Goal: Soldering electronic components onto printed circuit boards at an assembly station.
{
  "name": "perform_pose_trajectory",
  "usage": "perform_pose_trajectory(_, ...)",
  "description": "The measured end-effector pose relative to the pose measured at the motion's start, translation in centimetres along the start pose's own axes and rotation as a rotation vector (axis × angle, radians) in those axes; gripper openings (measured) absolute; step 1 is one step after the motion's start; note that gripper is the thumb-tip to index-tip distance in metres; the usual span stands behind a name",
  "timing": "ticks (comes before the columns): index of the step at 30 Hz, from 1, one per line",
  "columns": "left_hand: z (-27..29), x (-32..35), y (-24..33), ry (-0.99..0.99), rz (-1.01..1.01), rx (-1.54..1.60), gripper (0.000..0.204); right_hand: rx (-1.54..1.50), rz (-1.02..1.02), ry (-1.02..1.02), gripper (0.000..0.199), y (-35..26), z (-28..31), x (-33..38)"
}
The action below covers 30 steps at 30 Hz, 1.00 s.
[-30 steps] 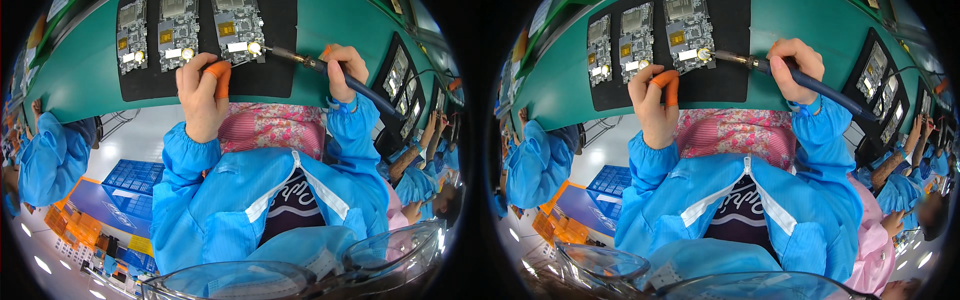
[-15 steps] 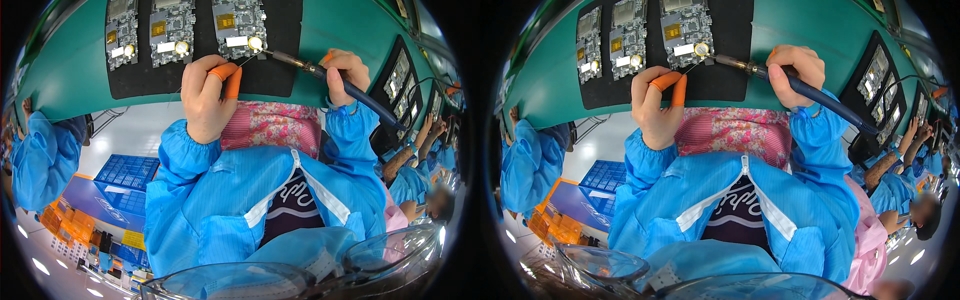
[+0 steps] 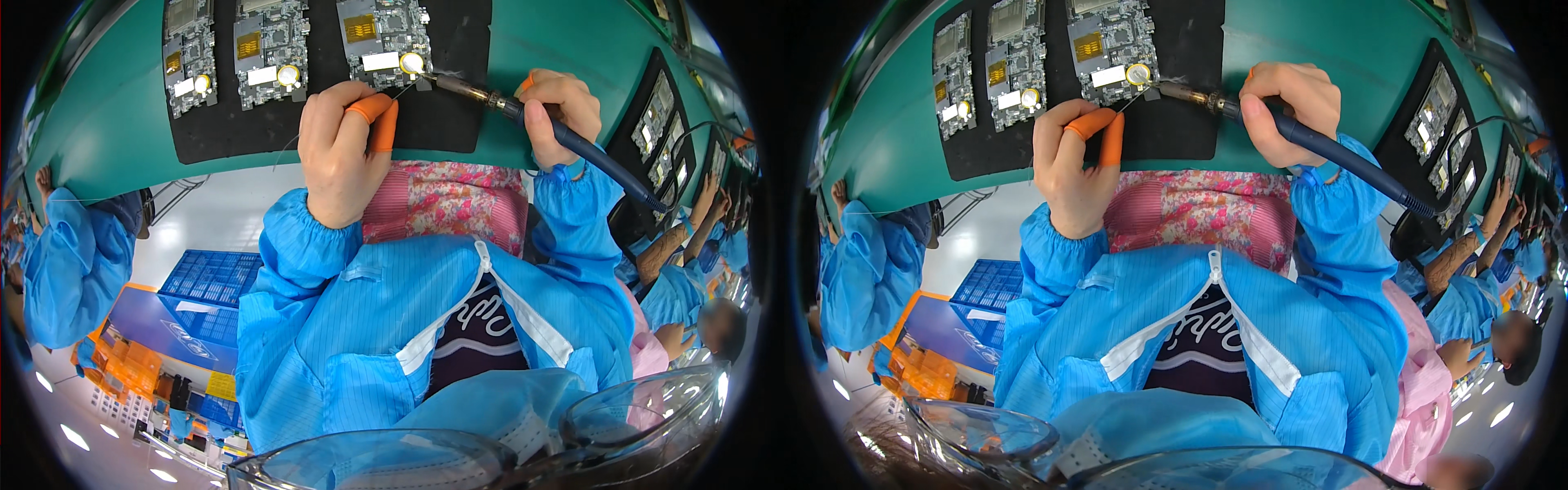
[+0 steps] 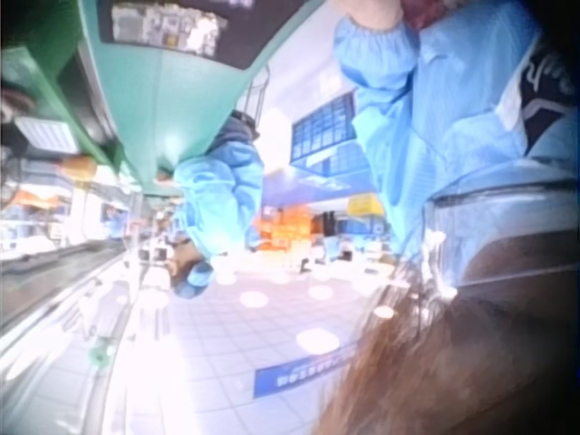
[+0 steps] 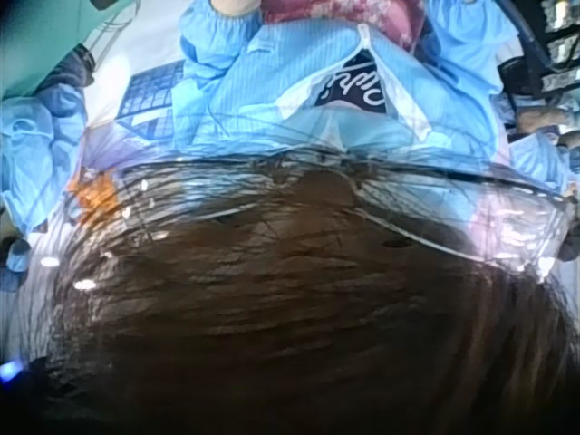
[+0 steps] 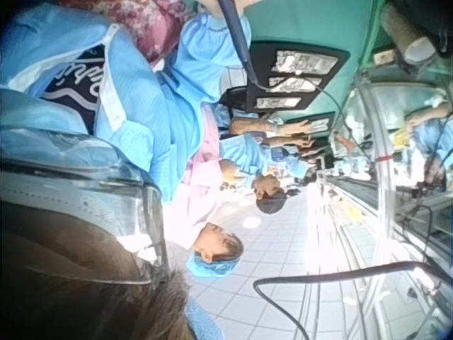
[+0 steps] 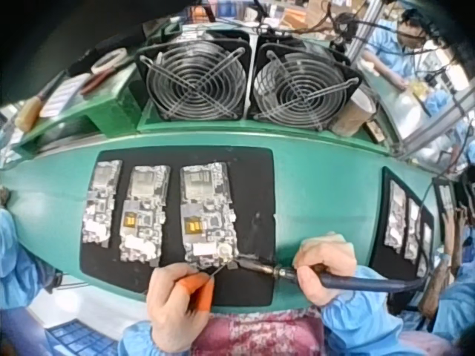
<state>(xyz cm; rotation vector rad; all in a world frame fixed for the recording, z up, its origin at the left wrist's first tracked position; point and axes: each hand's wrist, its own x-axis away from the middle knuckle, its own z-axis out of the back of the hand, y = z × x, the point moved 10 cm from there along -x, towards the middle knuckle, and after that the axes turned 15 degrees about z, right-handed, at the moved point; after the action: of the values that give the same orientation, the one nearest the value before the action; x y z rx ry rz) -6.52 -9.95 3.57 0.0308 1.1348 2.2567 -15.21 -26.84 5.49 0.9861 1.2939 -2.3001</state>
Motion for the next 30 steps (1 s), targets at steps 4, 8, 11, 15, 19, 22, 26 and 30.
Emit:
perform_pose_trajectory(4, -0.8, -0.2, 0.2, -0.017, -0.024, -0.022, 0.022, -0.001, 0.037, 0.004, 0.007, -0.1, -0.1, -0.1)
perform_pose_trajectory(8, -1.0, -0.4, 0.5, -0.002, -0.046, -0.016, 0.022, 0.004, 0.044, 0.002, 0.007, -0.2, -0.1, -0.1)
perform_pose_trajectory(11, -1.1, -0.5, 0.7, 0.003, -0.051, -0.025, 0.022, -0.007, 0.048, 0.007, 0.007, -0.2, 0.0, -0.1)
perform_pose_trajectory(15, -1.4, -0.6, 1.0, -0.001, -0.06, -0.06, 0.022, -0.009, 0.046, -0.008, 0.007, -0.1, -0.2, -0.1)
perform_pose_trajectory(19, -1.4, -0.7, 1.6, 0.035, -0.142, -0.155, 0.022, 0.003, 0.056, 0.006, 0.007, -0.2, -0.1, -0.2)
perform_pose_trajectory(22, -0.8, -0.6, 1.4, 0.002, -0.135, -0.14, 0.024, 0.004, 0.019, -0.002, 0.007, 0.0, -0.1, 0.0)
perform_pose_trajectory(26, 1.2, -0.6, -1.4, 0.003, 0.168, -0.002, 0.03, 0.016, 0.025, 0.067, 0.006, -0.1, 0.6, 0.4)
perform_pose_trajectory(30, 1.9, -0.2, -1.4, 0.016, 0.151, -0.005, 0.022, -0.037, -0.036, 0.168, 0.006, 0.5, 1.4, 0.7)
